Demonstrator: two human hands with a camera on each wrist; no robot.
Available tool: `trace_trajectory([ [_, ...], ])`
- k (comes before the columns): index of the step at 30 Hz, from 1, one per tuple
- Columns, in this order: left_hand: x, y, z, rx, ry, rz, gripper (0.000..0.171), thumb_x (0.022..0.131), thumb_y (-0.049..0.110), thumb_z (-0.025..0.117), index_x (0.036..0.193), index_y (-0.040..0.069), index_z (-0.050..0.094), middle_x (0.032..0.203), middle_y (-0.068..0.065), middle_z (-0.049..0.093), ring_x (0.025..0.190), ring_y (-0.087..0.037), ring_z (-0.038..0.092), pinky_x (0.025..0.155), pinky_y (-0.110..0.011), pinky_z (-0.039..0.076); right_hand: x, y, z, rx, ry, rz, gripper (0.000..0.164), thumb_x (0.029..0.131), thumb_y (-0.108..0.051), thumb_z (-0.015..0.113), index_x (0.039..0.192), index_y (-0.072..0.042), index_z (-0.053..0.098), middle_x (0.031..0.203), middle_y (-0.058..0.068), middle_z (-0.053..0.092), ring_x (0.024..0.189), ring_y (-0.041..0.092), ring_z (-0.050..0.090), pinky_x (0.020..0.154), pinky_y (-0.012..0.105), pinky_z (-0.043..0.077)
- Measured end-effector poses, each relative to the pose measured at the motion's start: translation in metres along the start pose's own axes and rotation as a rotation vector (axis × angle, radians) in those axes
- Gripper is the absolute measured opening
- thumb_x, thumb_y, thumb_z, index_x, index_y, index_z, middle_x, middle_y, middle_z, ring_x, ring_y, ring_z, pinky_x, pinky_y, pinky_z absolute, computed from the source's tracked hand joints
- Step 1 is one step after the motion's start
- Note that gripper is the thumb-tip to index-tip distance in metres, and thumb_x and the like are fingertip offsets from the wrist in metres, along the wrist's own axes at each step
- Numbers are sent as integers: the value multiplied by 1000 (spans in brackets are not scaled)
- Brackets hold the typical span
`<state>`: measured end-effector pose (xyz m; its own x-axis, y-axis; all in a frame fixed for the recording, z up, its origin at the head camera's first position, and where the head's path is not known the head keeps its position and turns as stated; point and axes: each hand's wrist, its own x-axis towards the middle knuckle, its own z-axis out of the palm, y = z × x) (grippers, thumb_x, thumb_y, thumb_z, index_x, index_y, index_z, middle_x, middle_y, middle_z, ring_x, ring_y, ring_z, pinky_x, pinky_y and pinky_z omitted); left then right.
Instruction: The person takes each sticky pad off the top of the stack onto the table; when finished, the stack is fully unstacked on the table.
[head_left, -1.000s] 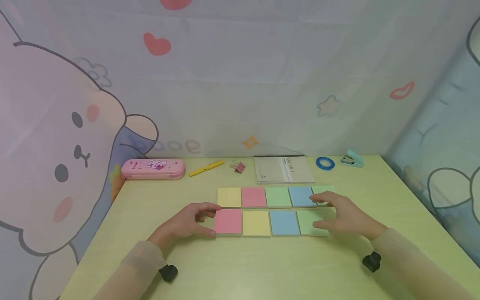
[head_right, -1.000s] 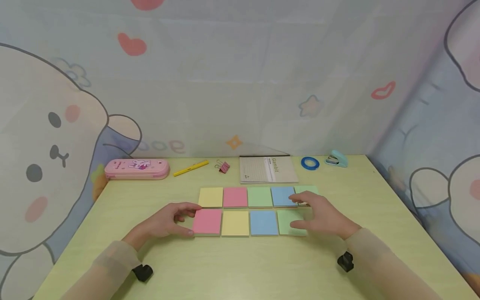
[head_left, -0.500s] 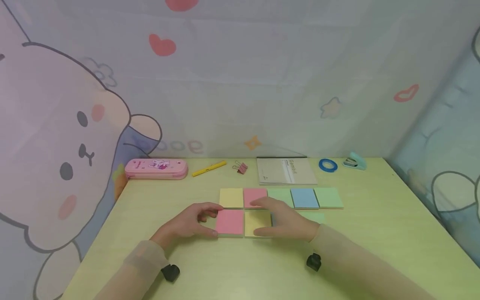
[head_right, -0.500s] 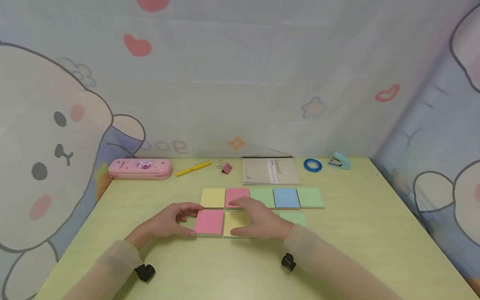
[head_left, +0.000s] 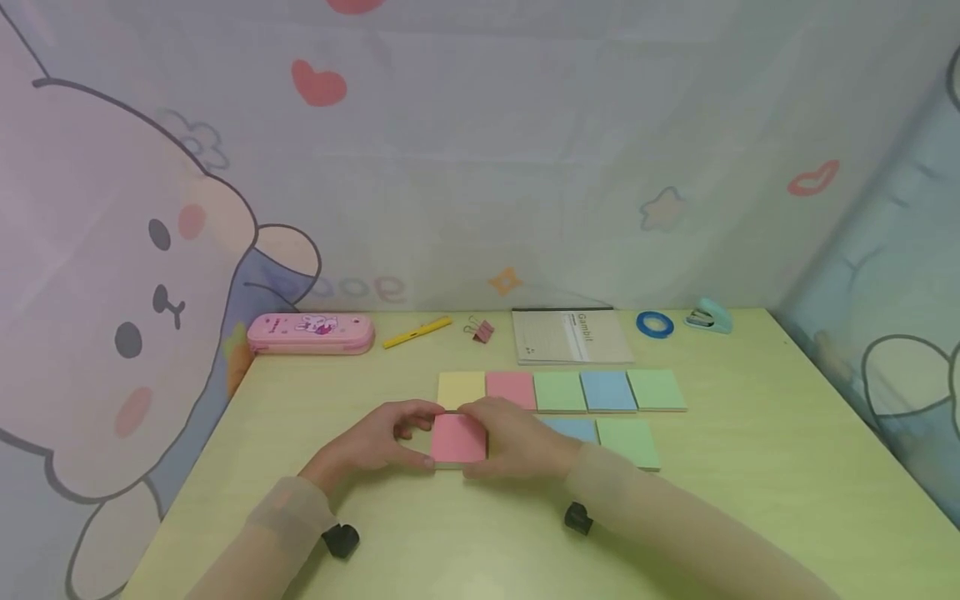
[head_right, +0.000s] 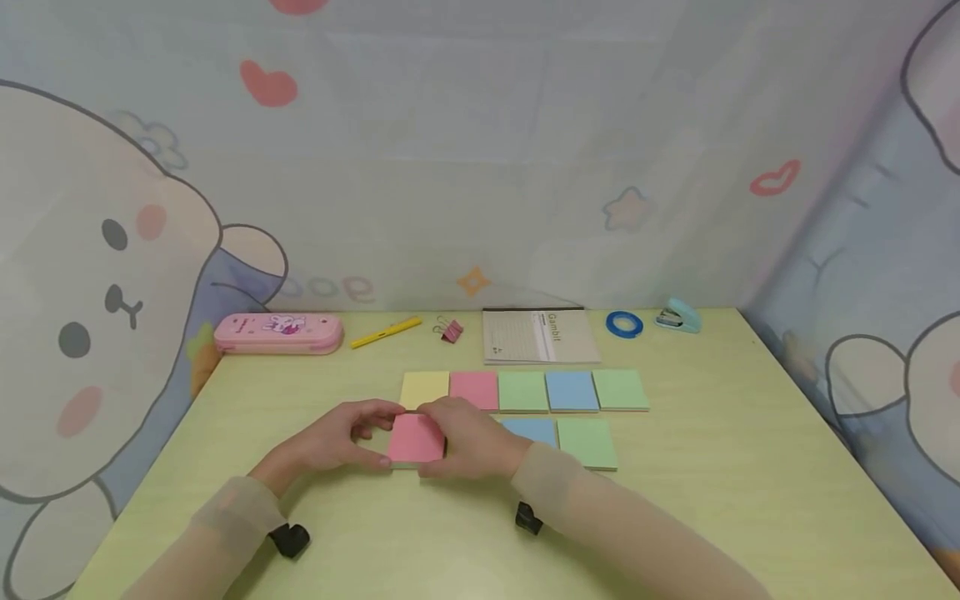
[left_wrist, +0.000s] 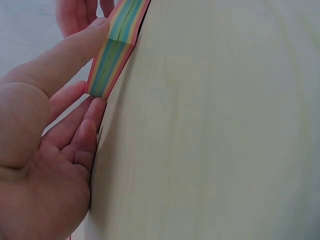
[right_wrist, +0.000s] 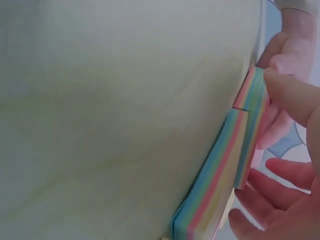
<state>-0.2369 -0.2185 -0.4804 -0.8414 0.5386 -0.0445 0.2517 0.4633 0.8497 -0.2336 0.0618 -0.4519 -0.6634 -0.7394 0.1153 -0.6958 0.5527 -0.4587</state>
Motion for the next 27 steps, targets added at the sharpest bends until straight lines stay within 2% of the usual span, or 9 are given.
trace_trajectory([
  [8,-1,0,2,-19,-5,18,73,83,22,92,147,12,59,143,-7,64,126,-29,60,103,-48,44,4,-1,9,-43,-19,43,69,86,-37,86,142,-8,59,127,1,66,112,15,56,96,32,49],
  [13,-1,0,2,-11,-13,20,75,82,23,92,148,13,58,144,-6,63,127,-29,60,105,-49,44,3,1,8,-27,-4,28,68,85,-35,87,141,-8,59,125,0,66,109,15,56,96,33,49],
  [16,0,0,1,-15,-15,19,76,82,22,93,148,13,58,146,-7,62,128,-29,59,105,-49,44,1,6,6,-26,10,23,70,84,-35,87,142,-8,59,129,1,65,114,16,56,103,36,48],
  [21,-1,2,1,-16,-16,9,76,80,21,94,147,12,59,148,-6,61,128,-28,58,105,-46,45,-15,15,-8,14,24,67,73,82,-34,88,143,-4,59,135,5,65,117,18,57,107,40,48],
  [27,-3,4,2,-4,4,-22,76,79,21,95,146,12,61,141,-6,64,125,-27,57,103,-45,45,-54,38,-40,78,69,113,78,84,-35,88,148,-4,55,143,4,62,126,20,59,109,44,48],
])
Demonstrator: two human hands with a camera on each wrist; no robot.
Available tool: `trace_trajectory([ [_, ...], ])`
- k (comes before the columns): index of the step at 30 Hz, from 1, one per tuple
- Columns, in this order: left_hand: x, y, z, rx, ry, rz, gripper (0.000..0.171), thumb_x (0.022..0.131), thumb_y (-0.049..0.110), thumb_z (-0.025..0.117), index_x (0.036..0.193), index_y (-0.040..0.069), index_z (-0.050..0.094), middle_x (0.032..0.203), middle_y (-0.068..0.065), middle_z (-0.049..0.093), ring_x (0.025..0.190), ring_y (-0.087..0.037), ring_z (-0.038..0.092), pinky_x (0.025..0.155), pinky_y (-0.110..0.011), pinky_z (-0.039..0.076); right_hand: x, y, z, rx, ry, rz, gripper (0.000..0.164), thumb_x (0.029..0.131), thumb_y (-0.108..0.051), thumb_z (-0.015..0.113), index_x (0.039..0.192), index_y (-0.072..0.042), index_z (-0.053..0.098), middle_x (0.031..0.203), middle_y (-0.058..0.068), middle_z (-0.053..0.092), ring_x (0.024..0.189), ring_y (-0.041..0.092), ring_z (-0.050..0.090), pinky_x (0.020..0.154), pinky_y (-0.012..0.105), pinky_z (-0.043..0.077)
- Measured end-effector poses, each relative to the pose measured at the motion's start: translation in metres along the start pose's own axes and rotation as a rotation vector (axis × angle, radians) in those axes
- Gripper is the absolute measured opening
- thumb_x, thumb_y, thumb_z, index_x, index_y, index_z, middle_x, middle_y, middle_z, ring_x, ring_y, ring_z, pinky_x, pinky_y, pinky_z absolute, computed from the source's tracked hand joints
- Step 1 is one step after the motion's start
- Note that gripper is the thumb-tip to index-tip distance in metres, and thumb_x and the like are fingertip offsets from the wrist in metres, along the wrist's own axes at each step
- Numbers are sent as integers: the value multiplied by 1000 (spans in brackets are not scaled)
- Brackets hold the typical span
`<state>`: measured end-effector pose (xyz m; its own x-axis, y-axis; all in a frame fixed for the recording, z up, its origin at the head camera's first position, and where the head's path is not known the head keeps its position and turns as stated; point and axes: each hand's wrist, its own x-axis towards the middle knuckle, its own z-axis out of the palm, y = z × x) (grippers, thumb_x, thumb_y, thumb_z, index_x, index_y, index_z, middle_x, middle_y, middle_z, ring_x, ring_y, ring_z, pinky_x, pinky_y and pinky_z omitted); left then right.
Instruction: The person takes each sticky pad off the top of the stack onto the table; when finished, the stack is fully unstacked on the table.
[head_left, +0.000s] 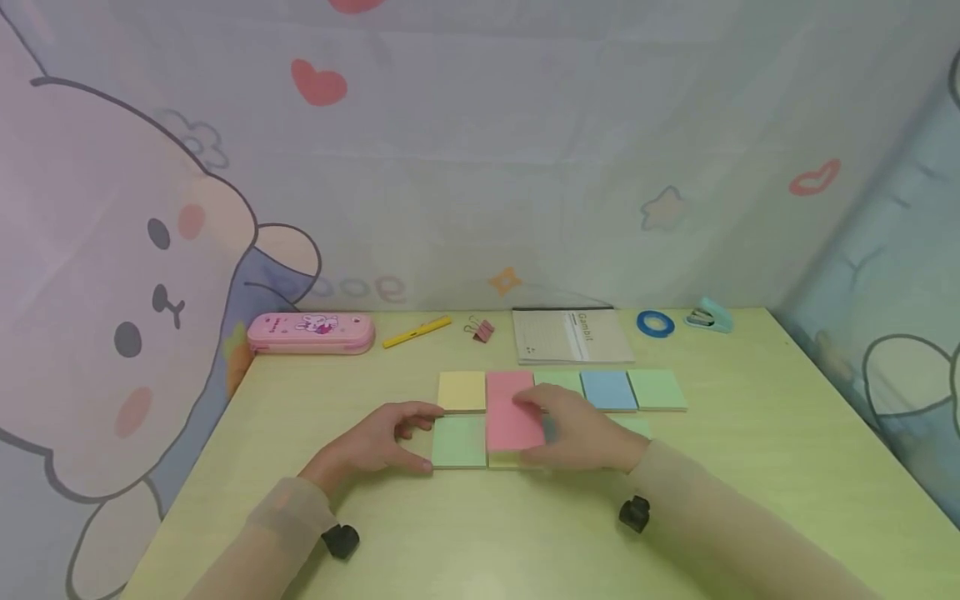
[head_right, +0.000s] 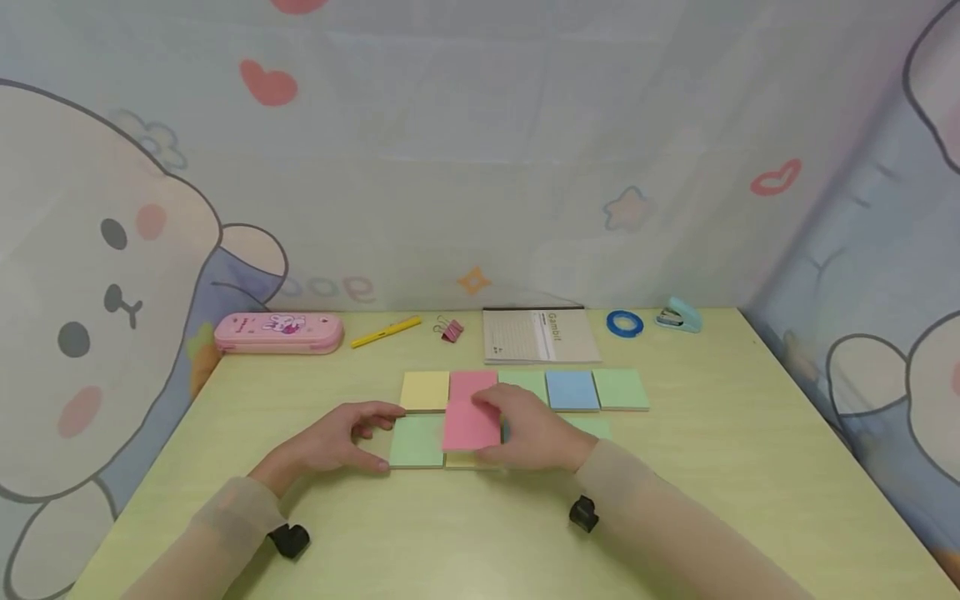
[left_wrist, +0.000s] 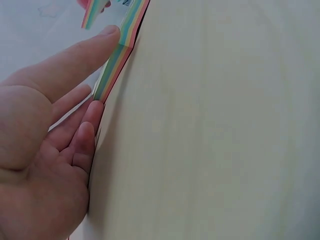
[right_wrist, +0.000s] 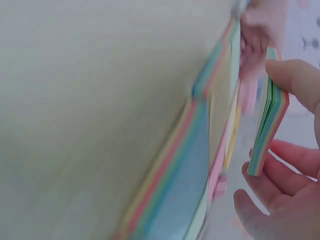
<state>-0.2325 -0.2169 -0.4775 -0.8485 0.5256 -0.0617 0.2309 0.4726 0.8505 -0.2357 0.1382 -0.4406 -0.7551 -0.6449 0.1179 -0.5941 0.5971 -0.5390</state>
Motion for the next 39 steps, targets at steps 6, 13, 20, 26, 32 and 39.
trace_trajectory([
  [6,-1,1,1,8,15,-24,75,79,21,95,146,14,61,135,-5,64,120,-25,55,102,-45,43,-40,38,-37,31,66,24,73,84,-29,88,146,-4,57,140,5,64,125,26,61,105,53,51],
  [13,-1,-1,3,22,15,-22,74,80,23,94,145,12,61,133,-5,64,117,-25,53,101,-42,44,-91,91,-65,-17,133,121,73,83,-30,90,145,-7,58,138,6,64,119,25,60,102,55,52],
  [20,0,-3,2,26,13,-13,73,80,23,94,145,14,62,135,-5,64,119,-25,55,102,-44,44,-136,126,-83,-47,170,161,72,81,-26,93,142,-8,60,139,7,64,120,17,58,102,54,53],
  [26,0,-5,2,30,9,-8,73,80,24,95,145,16,62,135,-4,64,123,-25,55,106,-48,42,-156,140,-90,-81,156,145,72,78,-23,95,139,-4,61,137,12,64,122,27,59,99,49,55],
  [32,0,-4,2,36,10,-13,73,79,23,95,144,16,63,134,-5,65,120,-25,55,104,-48,43,-164,145,-88,-57,102,202,74,76,-22,94,140,-8,62,139,11,64,124,30,58,105,37,52],
  [39,-1,-3,2,43,13,-17,73,80,24,95,145,17,62,133,-5,64,120,-25,55,104,-47,43,-167,150,-88,-62,103,221,75,76,-32,96,141,-15,63,140,7,64,125,25,58,103,20,42],
])
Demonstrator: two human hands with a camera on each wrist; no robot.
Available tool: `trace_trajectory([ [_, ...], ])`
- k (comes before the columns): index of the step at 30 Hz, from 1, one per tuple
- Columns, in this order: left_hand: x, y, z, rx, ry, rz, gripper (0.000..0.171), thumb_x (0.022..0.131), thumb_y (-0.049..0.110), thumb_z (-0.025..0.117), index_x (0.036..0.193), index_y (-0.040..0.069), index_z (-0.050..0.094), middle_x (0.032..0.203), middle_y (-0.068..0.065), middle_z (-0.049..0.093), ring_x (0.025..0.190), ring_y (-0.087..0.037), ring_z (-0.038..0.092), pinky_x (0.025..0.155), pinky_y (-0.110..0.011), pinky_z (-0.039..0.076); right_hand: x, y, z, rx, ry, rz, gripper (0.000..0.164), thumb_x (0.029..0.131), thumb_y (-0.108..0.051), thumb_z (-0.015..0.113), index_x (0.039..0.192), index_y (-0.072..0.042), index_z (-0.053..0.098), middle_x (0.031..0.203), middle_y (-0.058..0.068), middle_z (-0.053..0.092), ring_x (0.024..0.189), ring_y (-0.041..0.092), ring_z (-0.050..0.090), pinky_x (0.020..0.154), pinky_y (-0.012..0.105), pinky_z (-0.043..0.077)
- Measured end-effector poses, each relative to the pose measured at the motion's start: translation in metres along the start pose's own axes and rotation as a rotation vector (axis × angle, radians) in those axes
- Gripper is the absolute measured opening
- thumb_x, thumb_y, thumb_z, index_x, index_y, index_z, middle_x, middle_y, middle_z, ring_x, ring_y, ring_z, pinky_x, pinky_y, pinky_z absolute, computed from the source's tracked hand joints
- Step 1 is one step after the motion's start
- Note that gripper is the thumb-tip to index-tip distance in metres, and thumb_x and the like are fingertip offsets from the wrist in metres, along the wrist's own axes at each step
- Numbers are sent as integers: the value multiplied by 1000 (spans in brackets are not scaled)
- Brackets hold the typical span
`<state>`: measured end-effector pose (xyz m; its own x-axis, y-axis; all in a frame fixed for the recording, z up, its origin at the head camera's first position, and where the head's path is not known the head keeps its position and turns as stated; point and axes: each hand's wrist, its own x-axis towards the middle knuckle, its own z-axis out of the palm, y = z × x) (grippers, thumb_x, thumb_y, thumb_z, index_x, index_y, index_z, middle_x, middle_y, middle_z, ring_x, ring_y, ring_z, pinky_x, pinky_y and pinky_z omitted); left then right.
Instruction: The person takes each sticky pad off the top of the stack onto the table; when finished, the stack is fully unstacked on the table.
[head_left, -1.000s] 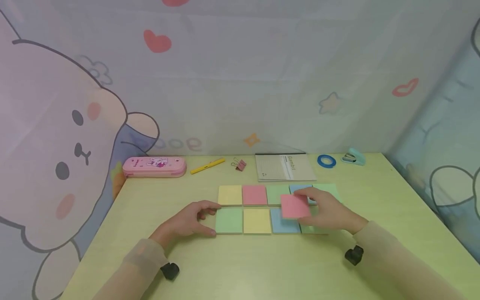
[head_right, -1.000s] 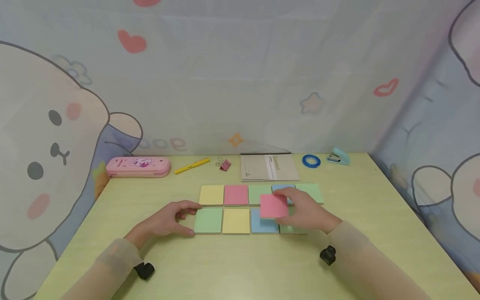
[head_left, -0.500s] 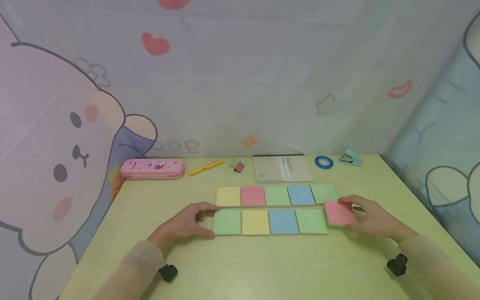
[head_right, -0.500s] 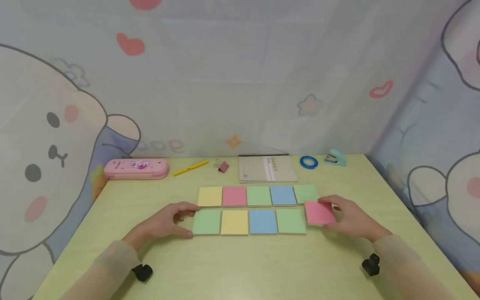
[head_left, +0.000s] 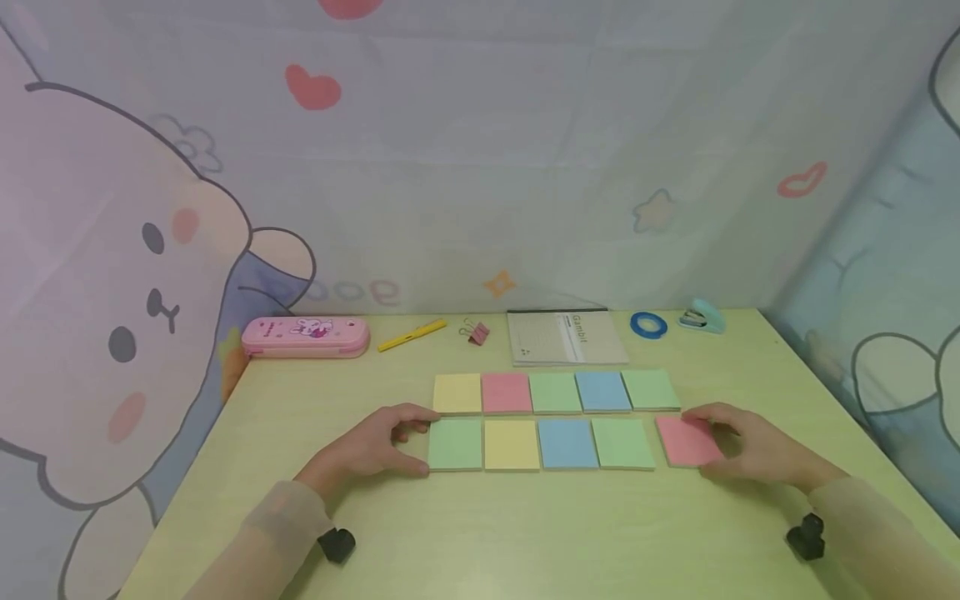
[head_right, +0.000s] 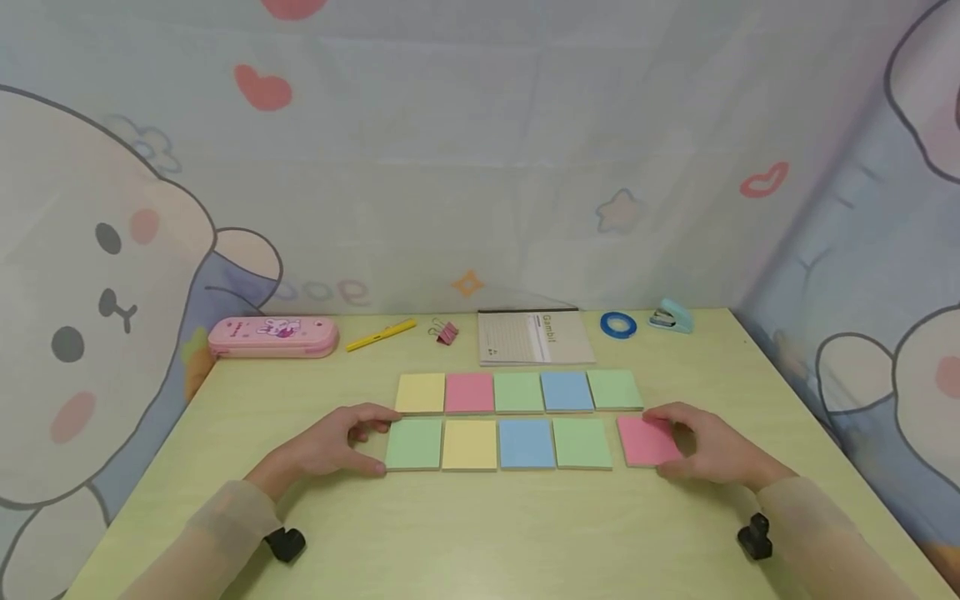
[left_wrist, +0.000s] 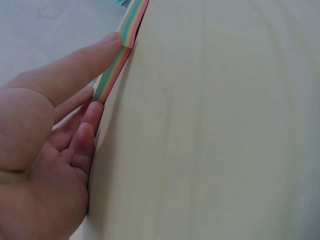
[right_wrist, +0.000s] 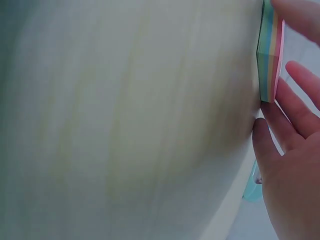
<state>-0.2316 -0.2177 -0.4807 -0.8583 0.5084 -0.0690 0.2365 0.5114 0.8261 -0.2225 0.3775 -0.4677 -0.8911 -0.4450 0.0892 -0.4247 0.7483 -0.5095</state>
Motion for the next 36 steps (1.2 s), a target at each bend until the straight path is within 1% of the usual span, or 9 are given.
trace_trajectory([
  [3,0,0,-1,5,5,-3,74,79,24,95,145,17,62,133,-5,65,119,-25,55,104,-47,44,1,-1,0,8,1,-11,71,78,-35,95,139,-15,64,138,7,65,125,25,58,103,16,39],
  [8,-1,1,-1,4,10,-4,74,79,24,95,145,16,63,132,-4,65,118,-25,55,103,-47,44,4,-3,2,20,6,-32,68,79,-36,94,137,-16,66,138,6,65,128,21,55,103,7,29],
  [11,-1,1,-1,4,10,-6,74,79,24,95,145,16,63,132,-4,65,118,-24,55,104,-47,44,5,-4,4,18,11,-48,67,79,-35,94,136,-16,67,138,6,66,128,20,55,103,5,26],
  [13,-1,1,-1,7,9,-10,74,79,24,95,145,16,63,132,-4,65,118,-24,55,104,-47,44,6,-3,5,17,10,-54,67,79,-36,95,136,-17,67,138,5,65,129,20,54,103,5,25],
  [19,-1,2,-1,5,8,-15,74,79,24,95,145,16,63,133,-5,64,118,-25,54,104,-46,44,6,-5,5,8,0,-48,68,79,-38,94,138,-18,66,141,6,64,132,28,52,104,7,25],
  [25,0,1,-2,8,3,-9,74,79,24,95,145,16,62,134,-5,64,119,-25,54,105,-47,44,7,-8,4,-4,-1,-63,68,79,-37,94,137,-15,67,140,8,65,132,29,53,104,7,25],
  [28,0,2,-2,2,2,-10,74,79,24,95,145,16,62,134,-5,64,120,-25,54,105,-47,44,7,-9,4,-12,-7,-60,68,79,-37,94,137,-14,67,140,8,65,132,31,53,105,9,27],
  [33,-1,2,-2,-2,0,-16,74,79,24,95,145,17,62,134,-5,64,120,-25,54,105,-47,44,7,-9,4,-26,-17,-46,69,79,-39,93,138,-14,67,141,8,65,133,34,53,107,19,33],
  [36,-3,1,-2,4,1,-18,74,79,24,95,145,17,62,134,-5,64,120,-25,54,105,-47,44,8,-8,4,-17,-25,-42,69,80,-40,93,139,-16,66,142,7,64,134,35,52,107,17,31],
])
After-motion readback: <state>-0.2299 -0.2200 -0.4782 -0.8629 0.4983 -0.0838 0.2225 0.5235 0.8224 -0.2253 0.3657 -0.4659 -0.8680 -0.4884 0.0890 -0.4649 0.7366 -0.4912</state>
